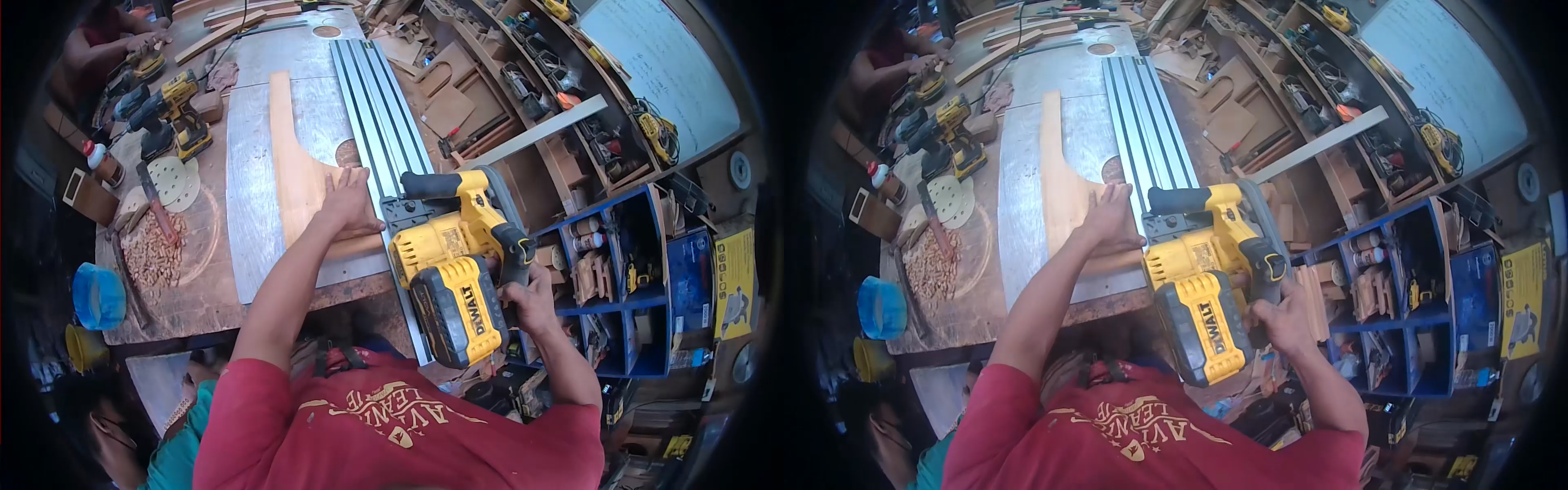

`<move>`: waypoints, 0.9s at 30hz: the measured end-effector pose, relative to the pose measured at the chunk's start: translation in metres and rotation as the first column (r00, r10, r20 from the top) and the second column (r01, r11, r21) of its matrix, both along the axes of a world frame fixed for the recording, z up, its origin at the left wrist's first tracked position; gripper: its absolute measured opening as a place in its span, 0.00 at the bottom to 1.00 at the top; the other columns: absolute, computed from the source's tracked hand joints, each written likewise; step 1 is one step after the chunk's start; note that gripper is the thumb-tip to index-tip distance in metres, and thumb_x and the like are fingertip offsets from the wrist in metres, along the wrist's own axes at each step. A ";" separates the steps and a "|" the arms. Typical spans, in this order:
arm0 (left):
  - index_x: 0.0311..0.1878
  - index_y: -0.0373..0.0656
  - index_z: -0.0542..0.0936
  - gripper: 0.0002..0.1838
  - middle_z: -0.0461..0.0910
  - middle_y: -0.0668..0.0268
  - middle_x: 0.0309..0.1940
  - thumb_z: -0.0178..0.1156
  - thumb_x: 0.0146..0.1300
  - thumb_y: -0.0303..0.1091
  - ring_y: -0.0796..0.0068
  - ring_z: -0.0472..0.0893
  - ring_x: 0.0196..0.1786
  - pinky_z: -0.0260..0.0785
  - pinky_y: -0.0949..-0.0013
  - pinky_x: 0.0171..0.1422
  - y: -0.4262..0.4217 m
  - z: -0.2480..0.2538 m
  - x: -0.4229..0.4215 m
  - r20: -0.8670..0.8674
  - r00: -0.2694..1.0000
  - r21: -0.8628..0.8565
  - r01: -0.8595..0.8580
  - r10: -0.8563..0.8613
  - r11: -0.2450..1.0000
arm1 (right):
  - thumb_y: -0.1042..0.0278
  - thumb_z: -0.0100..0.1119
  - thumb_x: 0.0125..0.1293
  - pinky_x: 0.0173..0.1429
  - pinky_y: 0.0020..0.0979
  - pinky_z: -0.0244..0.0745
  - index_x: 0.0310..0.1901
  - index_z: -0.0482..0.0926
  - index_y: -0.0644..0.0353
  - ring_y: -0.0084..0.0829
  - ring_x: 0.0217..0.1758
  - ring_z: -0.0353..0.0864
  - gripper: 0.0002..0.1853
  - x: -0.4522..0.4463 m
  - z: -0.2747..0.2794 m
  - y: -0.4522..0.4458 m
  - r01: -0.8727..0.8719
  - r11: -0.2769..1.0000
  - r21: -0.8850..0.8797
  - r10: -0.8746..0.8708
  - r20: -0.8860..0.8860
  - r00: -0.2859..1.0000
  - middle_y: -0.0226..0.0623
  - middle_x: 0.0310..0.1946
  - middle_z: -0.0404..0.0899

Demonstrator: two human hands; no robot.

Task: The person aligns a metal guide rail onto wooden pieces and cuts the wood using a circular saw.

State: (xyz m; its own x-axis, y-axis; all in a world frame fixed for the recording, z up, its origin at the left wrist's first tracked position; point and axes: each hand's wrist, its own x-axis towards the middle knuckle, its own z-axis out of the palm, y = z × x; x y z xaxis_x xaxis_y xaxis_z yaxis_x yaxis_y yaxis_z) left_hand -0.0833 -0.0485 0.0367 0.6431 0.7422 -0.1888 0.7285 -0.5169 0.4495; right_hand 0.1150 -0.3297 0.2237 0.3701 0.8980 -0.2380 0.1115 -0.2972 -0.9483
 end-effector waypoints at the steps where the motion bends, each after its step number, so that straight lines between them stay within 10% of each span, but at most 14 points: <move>1: 0.81 0.34 0.48 0.74 0.60 0.48 0.79 0.79 0.40 0.66 0.49 0.44 0.86 0.31 0.35 0.85 0.000 0.002 0.000 0.000 1.000 -0.012 -0.003 0.003 1.000 | 0.74 0.61 0.48 0.44 0.25 0.79 0.51 0.83 0.68 0.23 0.37 0.84 0.24 0.005 -0.003 -0.002 -0.011 0.999 -0.033 0.011 0.008 1.000 0.34 0.41 0.85; 7: 0.81 0.35 0.46 0.74 0.60 0.47 0.79 0.78 0.43 0.68 0.49 0.43 0.86 0.31 0.35 0.85 0.001 0.001 0.004 -0.055 0.998 0.020 0.007 -0.006 1.000 | 0.76 0.56 0.52 0.33 0.29 0.80 0.56 0.79 0.71 0.27 0.26 0.83 0.26 0.006 -0.009 -0.005 -0.058 0.997 0.046 0.060 -0.054 0.997 0.40 0.42 0.86; 10: 0.82 0.35 0.44 0.74 0.56 0.47 0.80 0.77 0.45 0.67 0.49 0.42 0.86 0.30 0.35 0.85 0.002 0.007 0.003 -0.078 0.997 -0.020 0.021 -0.023 1.000 | 0.74 0.61 0.46 0.46 0.25 0.80 0.54 0.80 0.69 0.24 0.41 0.84 0.28 0.006 -0.008 -0.002 0.027 1.000 -0.006 -0.027 -0.154 0.988 0.35 0.45 0.85; 13: 0.82 0.35 0.43 0.73 0.56 0.49 0.81 0.77 0.46 0.66 0.50 0.41 0.86 0.30 0.34 0.85 0.000 0.007 0.004 -0.082 0.997 -0.022 0.008 -0.009 1.000 | 0.75 0.59 0.54 0.34 0.29 0.82 0.58 0.78 0.70 0.27 0.28 0.83 0.27 0.012 -0.014 -0.003 -0.055 0.998 0.028 0.057 -0.079 0.995 0.42 0.48 0.85; 27: 0.80 0.33 0.48 0.70 0.56 0.44 0.79 0.80 0.44 0.58 0.45 0.47 0.85 0.39 0.33 0.84 -0.002 0.012 0.007 -0.074 0.997 0.016 0.019 -0.018 1.000 | 0.28 0.48 0.71 0.32 0.28 0.78 0.59 0.75 0.65 0.30 0.24 0.80 0.39 -0.011 -0.007 0.014 0.121 0.993 0.004 -0.115 -0.307 0.945 0.41 0.40 0.81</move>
